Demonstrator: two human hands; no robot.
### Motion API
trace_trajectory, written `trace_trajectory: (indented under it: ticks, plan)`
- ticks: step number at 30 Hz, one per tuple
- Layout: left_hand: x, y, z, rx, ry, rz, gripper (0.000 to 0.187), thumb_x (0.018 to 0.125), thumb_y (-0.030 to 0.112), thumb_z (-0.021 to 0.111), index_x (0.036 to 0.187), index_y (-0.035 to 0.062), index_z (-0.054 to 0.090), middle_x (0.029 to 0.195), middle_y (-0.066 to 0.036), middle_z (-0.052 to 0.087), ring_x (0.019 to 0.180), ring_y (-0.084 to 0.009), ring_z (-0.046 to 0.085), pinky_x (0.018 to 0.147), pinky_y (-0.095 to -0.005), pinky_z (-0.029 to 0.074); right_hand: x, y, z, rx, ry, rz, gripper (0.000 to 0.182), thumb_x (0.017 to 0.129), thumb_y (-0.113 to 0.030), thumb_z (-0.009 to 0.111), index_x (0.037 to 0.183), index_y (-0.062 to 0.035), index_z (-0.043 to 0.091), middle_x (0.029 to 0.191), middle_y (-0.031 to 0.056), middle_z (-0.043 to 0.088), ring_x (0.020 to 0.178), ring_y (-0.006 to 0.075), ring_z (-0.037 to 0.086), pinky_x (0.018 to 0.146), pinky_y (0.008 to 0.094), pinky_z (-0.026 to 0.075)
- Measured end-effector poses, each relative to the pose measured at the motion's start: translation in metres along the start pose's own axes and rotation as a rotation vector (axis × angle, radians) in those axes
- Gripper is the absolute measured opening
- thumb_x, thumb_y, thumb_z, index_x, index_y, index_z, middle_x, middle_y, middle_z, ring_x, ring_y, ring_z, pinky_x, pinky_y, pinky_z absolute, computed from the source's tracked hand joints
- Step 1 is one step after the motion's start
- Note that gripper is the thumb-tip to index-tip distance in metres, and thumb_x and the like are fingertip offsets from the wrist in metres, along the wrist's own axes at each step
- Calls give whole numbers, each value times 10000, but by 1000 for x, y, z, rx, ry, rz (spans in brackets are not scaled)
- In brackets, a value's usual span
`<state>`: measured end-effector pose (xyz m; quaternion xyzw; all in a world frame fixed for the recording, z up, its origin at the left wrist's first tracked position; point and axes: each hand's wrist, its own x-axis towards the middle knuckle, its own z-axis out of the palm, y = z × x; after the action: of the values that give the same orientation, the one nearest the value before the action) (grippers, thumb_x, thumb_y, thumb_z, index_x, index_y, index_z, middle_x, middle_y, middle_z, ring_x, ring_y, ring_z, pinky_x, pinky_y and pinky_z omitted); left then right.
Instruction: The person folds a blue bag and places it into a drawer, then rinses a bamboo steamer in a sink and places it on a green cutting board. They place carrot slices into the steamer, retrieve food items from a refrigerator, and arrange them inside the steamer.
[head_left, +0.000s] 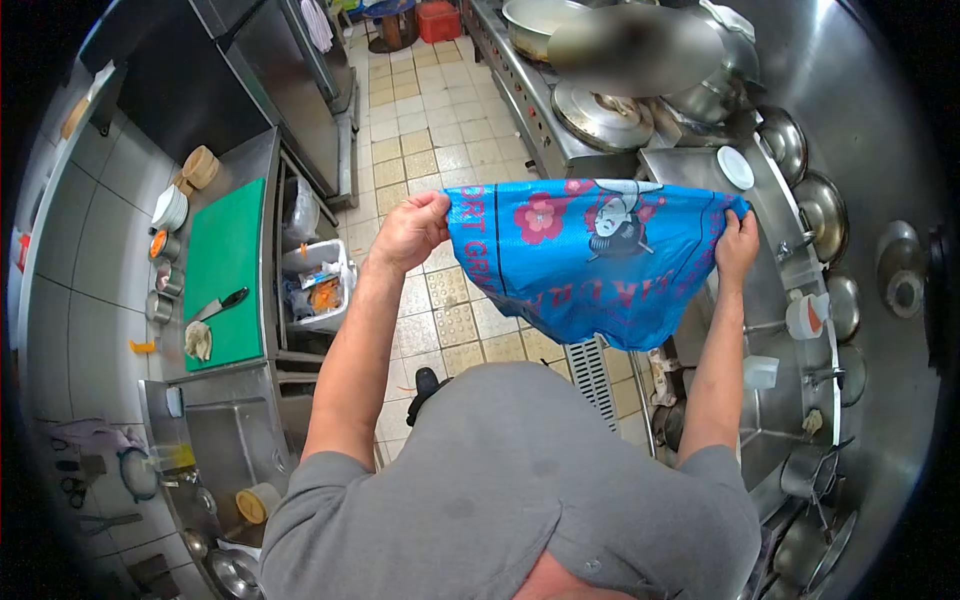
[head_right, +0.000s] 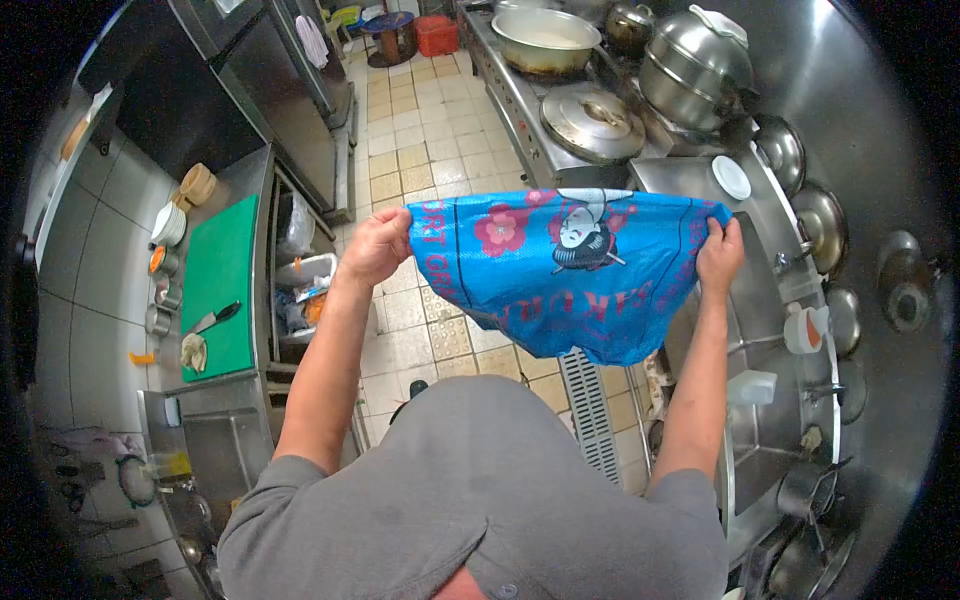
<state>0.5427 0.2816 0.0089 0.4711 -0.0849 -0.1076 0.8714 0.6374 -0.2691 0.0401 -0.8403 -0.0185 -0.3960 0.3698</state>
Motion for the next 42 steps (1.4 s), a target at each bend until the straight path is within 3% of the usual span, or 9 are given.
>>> trace_trajectory:
  ticks: [7,10,14,18,20,24,29,35,42]
  plan:
    - [-1,-9,41,-417,-173,207,334,1074,286,525,1275,26,587,1257,-132,683,1136,-244,670,1020,-424,532,-10,22,43,461,-224,307,147,1008,-88,614,1098,-3,692,988,17,720,871,105,636,818,294,526]
    - [-1,-23,38,-255,-10,218,524,1087,260,466,1576,172,304,1505,-128,526,1293,-268,599,1065,-453,512,-19,26,43,271,-96,211,107,1001,-106,633,1012,-9,677,912,23,702,816,111,604,774,308,510]
    - [-31,-26,38,-323,-4,27,713,1069,304,488,1658,285,86,1599,-79,416,1363,-261,543,1063,-447,512,-19,27,37,122,-22,178,179,977,-130,665,862,-13,594,774,60,630,728,136,524,694,348,465]
    - [-41,-15,56,-561,-95,5,744,1008,271,627,1631,203,225,1535,-97,501,1320,-252,582,1043,-433,528,-20,13,32,46,33,140,211,991,-148,656,854,-10,574,767,58,625,738,122,515,687,348,459]
    - [-32,-37,34,107,35,-101,754,933,134,740,1567,80,335,1440,-126,583,1267,-243,613,1036,-419,533,-15,11,25,15,20,111,216,990,-149,659,852,-8,571,764,61,621,736,124,515,686,350,459]
    - [-35,-4,31,91,91,-47,564,909,118,775,1387,-41,520,1212,-97,710,1077,-220,699,949,-370,577,2,-12,9,-27,19,41,200,971,-152,678,856,-11,596,777,82,661,720,156,548,705,362,477]
    - [-50,-15,15,-329,-147,128,430,1008,195,655,1383,6,561,1190,-91,704,1091,-216,693,974,-375,564,12,-46,0,176,144,28,112,983,-135,664,984,-26,689,884,68,734,807,142,643,778,336,513]
    - [-50,-86,2,-92,207,-166,445,935,66,732,1360,57,601,1081,-13,663,895,-118,631,787,-266,521,15,-48,-13,135,12,37,150,1018,-168,642,1051,-35,703,925,37,727,852,108,628,792,300,501]
    - [-28,-107,-27,-120,203,155,283,989,176,701,1229,74,591,1082,-64,715,931,-148,693,833,-298,570,30,-62,-26,-20,-38,-52,102,997,-130,650,989,-31,672,897,41,707,831,107,601,774,305,492]
